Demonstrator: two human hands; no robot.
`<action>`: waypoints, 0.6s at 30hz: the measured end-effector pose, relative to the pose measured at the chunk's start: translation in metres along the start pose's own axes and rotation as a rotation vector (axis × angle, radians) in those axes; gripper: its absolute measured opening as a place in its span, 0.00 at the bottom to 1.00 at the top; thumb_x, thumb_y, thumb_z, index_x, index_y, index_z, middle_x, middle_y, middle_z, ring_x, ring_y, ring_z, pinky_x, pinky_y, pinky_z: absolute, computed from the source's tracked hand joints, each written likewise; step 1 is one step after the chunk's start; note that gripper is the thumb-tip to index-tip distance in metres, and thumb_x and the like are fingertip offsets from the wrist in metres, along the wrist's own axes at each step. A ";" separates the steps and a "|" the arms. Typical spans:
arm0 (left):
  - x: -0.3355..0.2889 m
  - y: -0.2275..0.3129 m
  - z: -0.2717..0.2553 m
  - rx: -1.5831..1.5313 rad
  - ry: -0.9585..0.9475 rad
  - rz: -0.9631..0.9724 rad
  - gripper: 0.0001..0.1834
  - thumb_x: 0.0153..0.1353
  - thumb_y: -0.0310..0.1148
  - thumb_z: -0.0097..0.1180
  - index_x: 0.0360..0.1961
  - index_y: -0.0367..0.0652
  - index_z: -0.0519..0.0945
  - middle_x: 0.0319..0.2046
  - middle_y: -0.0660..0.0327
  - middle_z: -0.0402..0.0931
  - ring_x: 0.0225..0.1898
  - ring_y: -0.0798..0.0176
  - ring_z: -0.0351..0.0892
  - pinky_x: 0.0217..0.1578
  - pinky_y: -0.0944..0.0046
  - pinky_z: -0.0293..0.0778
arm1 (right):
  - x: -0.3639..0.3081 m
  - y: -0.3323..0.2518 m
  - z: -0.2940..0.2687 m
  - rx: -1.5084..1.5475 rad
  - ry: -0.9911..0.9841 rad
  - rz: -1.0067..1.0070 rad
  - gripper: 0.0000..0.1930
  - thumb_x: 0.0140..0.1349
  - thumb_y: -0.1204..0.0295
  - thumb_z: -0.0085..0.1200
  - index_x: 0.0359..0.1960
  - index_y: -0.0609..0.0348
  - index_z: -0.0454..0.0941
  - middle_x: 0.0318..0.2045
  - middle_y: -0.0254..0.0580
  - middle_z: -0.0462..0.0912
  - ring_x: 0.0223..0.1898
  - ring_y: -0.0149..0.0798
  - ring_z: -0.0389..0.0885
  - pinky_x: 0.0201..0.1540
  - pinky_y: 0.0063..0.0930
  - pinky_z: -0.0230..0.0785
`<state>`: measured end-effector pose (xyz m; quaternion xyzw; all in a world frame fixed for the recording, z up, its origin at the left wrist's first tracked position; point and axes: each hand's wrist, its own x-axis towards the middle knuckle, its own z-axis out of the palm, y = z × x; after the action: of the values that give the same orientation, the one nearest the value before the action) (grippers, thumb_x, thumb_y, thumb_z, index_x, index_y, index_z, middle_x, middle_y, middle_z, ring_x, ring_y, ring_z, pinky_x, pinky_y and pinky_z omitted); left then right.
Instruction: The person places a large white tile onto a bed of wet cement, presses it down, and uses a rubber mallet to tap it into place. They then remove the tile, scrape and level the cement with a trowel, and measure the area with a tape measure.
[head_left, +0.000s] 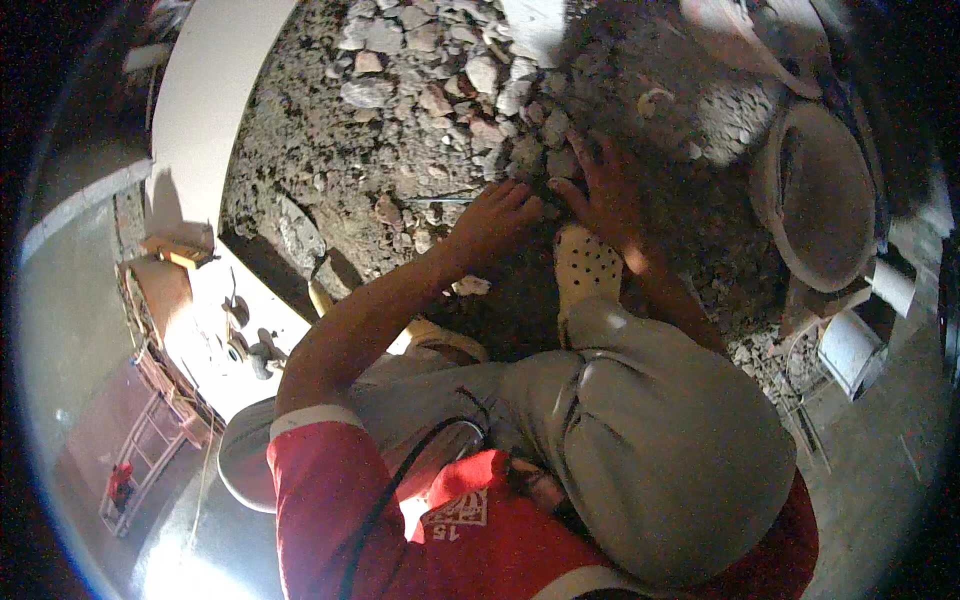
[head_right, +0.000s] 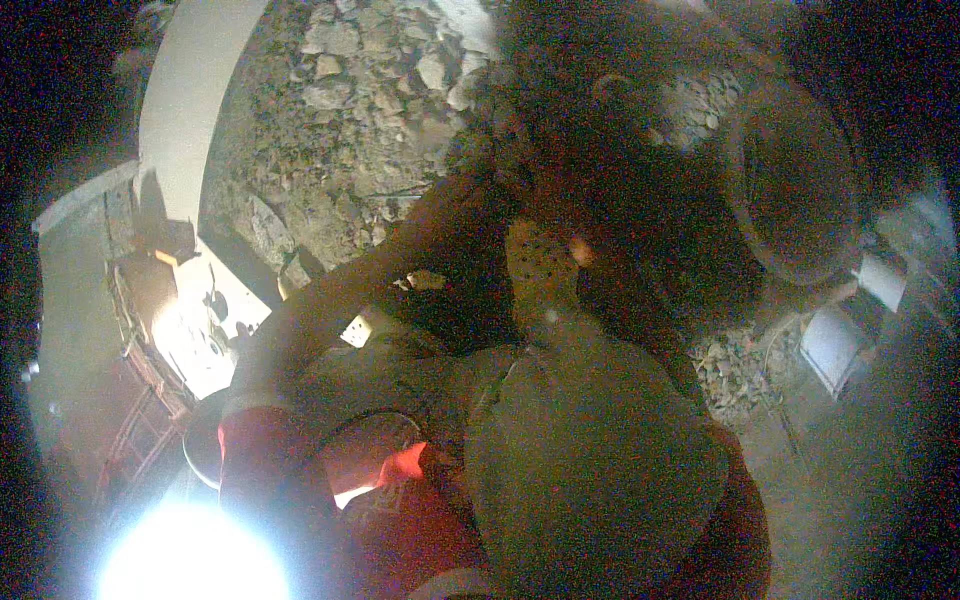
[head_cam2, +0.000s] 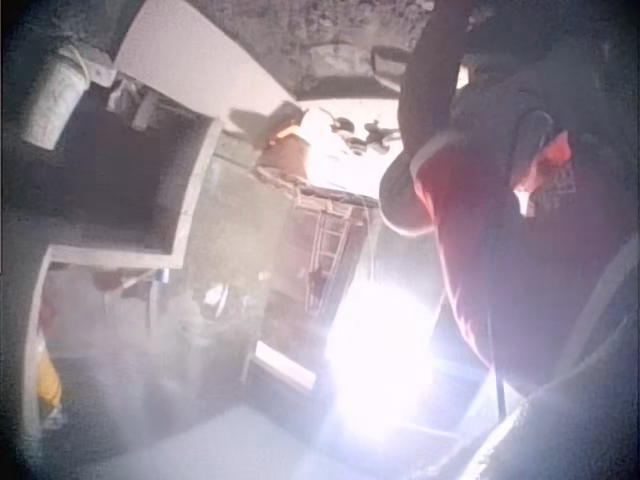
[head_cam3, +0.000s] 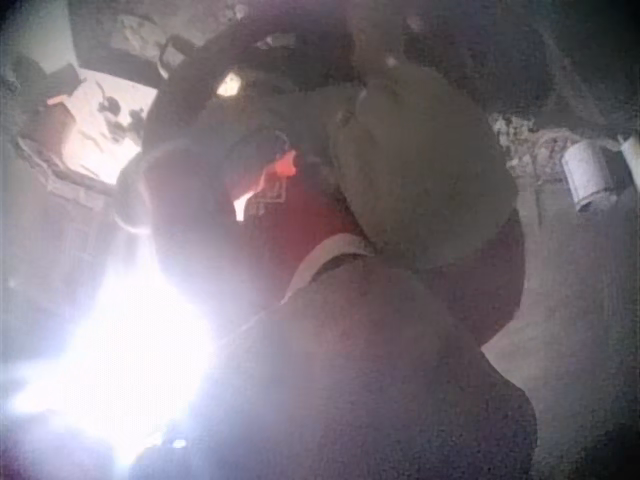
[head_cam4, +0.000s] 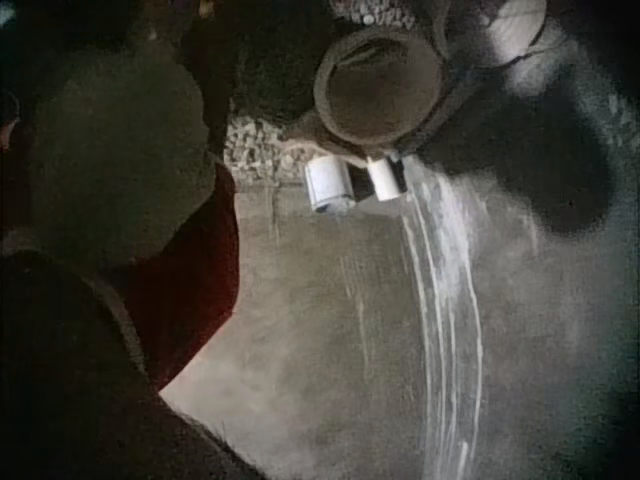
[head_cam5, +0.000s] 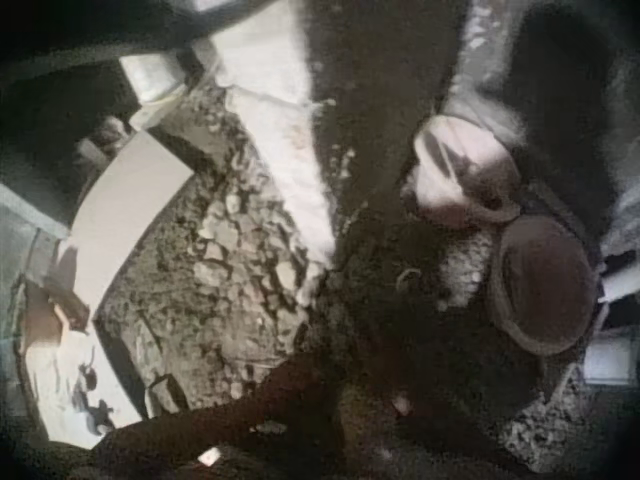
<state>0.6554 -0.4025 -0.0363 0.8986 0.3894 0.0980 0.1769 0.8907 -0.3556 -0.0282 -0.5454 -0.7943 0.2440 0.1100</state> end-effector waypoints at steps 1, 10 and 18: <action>-0.002 -0.002 -0.001 -0.015 -0.020 -0.031 0.19 0.55 0.35 0.63 0.47 0.44 0.76 0.45 0.52 0.75 0.51 0.45 0.75 0.54 0.47 0.73 | 0.005 -0.005 0.001 -0.044 -0.007 -0.020 0.33 0.68 0.52 0.60 0.71 0.52 0.68 0.66 0.59 0.67 0.65 0.64 0.68 0.70 0.57 0.60; -0.005 -0.041 -0.039 -0.077 0.168 -0.368 0.21 0.53 0.30 0.58 0.50 0.41 0.73 0.48 0.47 0.71 0.52 0.40 0.72 0.53 0.41 0.71 | 0.056 -0.026 0.000 0.266 0.189 -0.150 0.22 0.69 0.57 0.60 0.55 0.61 0.78 0.58 0.57 0.73 0.61 0.60 0.72 0.65 0.52 0.66; 0.009 -0.039 -0.040 0.080 0.054 -0.497 0.29 0.58 0.27 0.59 0.63 0.47 0.72 0.64 0.50 0.67 0.69 0.43 0.64 0.67 0.45 0.66 | 0.091 -0.050 -0.020 0.134 0.029 -0.128 0.24 0.69 0.60 0.59 0.61 0.62 0.75 0.59 0.61 0.74 0.60 0.61 0.72 0.66 0.53 0.64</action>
<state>0.6235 -0.3613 -0.0150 0.7786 0.6065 0.0598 0.1495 0.8240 -0.2812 0.0063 -0.4886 -0.8076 0.2813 0.1731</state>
